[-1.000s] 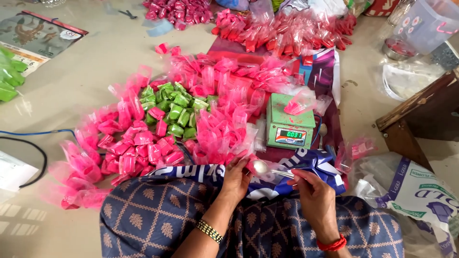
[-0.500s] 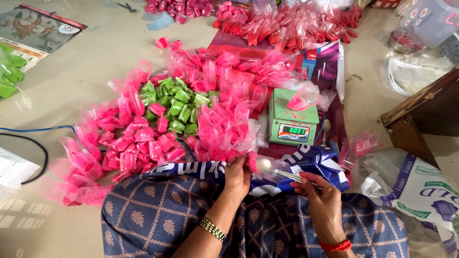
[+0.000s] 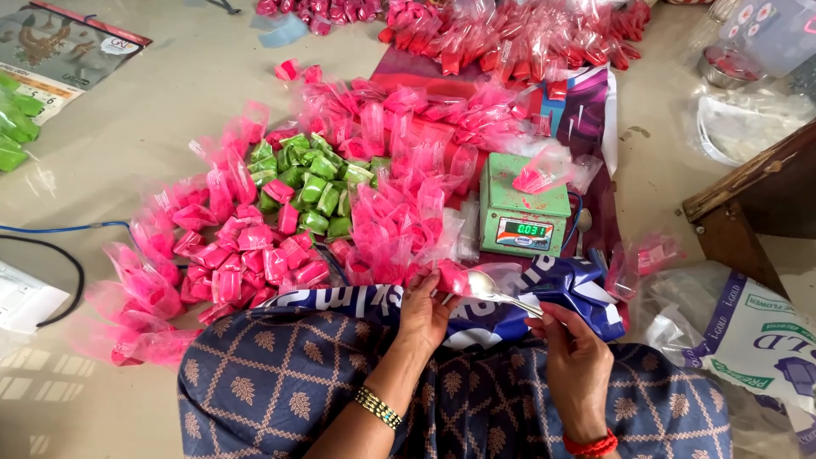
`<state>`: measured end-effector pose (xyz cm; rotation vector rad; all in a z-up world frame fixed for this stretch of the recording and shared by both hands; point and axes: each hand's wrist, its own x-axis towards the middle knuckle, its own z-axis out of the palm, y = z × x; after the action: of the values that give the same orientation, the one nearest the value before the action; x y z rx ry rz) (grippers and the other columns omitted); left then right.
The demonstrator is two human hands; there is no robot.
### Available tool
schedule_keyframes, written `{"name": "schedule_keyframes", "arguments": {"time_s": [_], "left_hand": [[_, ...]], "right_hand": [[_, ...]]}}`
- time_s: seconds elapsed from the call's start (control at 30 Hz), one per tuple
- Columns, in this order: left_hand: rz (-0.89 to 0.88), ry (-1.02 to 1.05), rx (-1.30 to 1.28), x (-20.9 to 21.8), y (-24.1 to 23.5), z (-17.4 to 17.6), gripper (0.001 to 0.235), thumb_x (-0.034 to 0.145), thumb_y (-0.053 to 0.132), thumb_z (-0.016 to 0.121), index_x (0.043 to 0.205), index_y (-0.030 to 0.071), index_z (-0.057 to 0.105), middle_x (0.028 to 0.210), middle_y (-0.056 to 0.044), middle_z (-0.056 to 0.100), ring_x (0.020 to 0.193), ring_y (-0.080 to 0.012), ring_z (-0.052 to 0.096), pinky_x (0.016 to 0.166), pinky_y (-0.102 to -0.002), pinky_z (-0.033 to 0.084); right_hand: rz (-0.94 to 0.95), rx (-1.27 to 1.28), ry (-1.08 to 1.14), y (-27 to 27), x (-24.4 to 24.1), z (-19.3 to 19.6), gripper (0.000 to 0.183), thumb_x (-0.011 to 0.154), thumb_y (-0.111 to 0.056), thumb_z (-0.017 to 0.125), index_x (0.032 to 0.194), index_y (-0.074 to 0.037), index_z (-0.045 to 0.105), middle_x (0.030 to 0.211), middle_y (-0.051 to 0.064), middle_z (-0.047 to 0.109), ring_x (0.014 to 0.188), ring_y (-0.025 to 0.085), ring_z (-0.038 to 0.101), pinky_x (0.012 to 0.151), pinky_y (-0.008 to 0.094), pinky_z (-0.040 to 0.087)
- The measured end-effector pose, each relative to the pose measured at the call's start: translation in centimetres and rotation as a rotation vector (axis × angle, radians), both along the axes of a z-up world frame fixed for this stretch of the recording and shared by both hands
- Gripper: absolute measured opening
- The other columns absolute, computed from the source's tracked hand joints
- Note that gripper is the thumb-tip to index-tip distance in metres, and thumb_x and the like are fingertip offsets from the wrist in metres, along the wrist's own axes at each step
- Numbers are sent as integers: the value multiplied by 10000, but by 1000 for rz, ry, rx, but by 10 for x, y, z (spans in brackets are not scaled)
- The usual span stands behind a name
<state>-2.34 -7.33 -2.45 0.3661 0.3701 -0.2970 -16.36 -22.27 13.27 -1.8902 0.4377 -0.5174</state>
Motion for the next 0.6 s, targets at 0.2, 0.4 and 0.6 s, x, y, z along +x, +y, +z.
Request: {"name": "schedule_keyframes", "arguments": {"time_s": [0.2, 0.4, 0.6], "left_hand": [[-16, -78, 7, -6, 0, 9, 145, 911, 112, 746, 1041, 140, 687, 994, -38, 736, 920, -223, 726, 812, -527, 633], [-14, -70, 36, -2, -3, -8, 118, 935, 124, 721, 1045, 129, 678, 1001, -53, 740, 904, -237, 733, 786, -536, 629], [9, -4, 7, 2, -4, -18, 118, 936, 99, 673, 1040, 143, 641, 1029, -92, 744, 935, -274, 730, 797, -589, 632]], "right_hand": [[31, 25, 24, 3, 4, -8, 222, 998, -85, 631, 1169, 12, 734, 918, 114, 812, 837, 109, 736, 756, 231, 567], [70, 199, 18, -10, 4, -26, 224, 993, -77, 630, 1149, 53, 726, 955, 153, 789, 867, 162, 758, 786, 262, 582], [39, 434, -23, -24, 1, -28, 245, 987, -68, 637, 1164, 89, 702, 989, 179, 757, 874, 236, 758, 796, 315, 603]]}}
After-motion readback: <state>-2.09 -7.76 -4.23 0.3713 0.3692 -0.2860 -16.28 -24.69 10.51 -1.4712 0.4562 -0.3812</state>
